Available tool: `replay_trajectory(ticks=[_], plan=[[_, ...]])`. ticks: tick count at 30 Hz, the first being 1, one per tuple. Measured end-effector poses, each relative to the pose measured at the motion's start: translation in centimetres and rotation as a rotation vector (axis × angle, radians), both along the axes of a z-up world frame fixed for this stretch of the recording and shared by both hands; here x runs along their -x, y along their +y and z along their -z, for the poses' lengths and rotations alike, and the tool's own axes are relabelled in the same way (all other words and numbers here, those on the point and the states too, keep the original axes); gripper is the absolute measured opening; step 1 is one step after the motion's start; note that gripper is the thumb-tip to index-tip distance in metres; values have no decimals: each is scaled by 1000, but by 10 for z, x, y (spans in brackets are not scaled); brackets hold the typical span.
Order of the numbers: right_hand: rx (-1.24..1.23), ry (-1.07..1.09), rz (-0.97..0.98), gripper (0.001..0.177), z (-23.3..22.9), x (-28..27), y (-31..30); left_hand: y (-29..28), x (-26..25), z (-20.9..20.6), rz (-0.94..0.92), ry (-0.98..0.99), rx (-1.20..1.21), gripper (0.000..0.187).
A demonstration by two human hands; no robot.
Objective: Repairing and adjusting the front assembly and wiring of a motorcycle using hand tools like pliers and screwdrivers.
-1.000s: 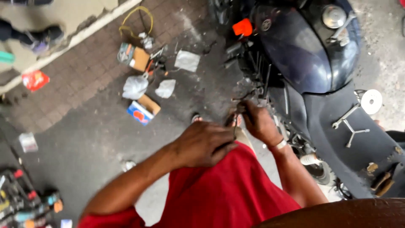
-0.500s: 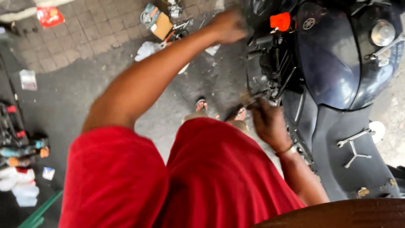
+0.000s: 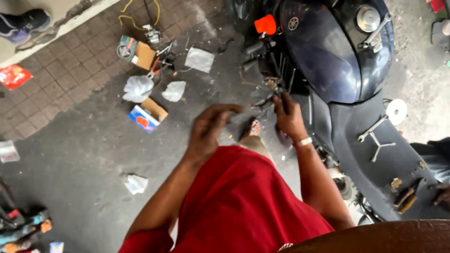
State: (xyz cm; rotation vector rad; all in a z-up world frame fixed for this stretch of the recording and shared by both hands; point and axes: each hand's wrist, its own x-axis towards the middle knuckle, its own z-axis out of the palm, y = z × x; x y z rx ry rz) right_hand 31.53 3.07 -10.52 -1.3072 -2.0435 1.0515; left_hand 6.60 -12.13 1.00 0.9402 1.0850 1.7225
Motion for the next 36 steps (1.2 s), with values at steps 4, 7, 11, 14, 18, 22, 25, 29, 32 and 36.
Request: replay_trajectory(ticks=[4, 7, 11, 14, 18, 22, 25, 29, 32, 36], plan=[[-344, -300, -260, 24, 16, 18, -10, 20, -28, -33, 0, 311, 52, 21], [-348, -370, -461, 25, 2, 38, -38, 58, -34, -44, 26, 571, -57, 19], [-400, -474, -792, 26, -32, 65, -72, 214, 15, 60, 79, 622, 277, 25], [-117, -31, -647, 11, -75, 42, -62, 280, 96, 198, 286, -282, 793, 12], [-22, 154, -339, 12, -106, 31, -46, 176, 93, 171, 93, -499, 714, 17], [466, 634, 78, 23, -83, 27, -41, 106, 92, 226, 21, -961, 697, 17], [652, 736, 270, 29, -71, 24, -38, 62, 75, 193, -101, -935, 716, 20], [907, 829, 199, 40, -64, 20, -23, 27, 10, 133, -30, 321, 672, 33], [869, 879, 60, 28, -72, 20, -21, 51, -5, 49, 213, 672, 638, 91], [857, 886, -38, 41, -85, 22, -25, 68, -32, 32, 176, 547, 336, 67]])
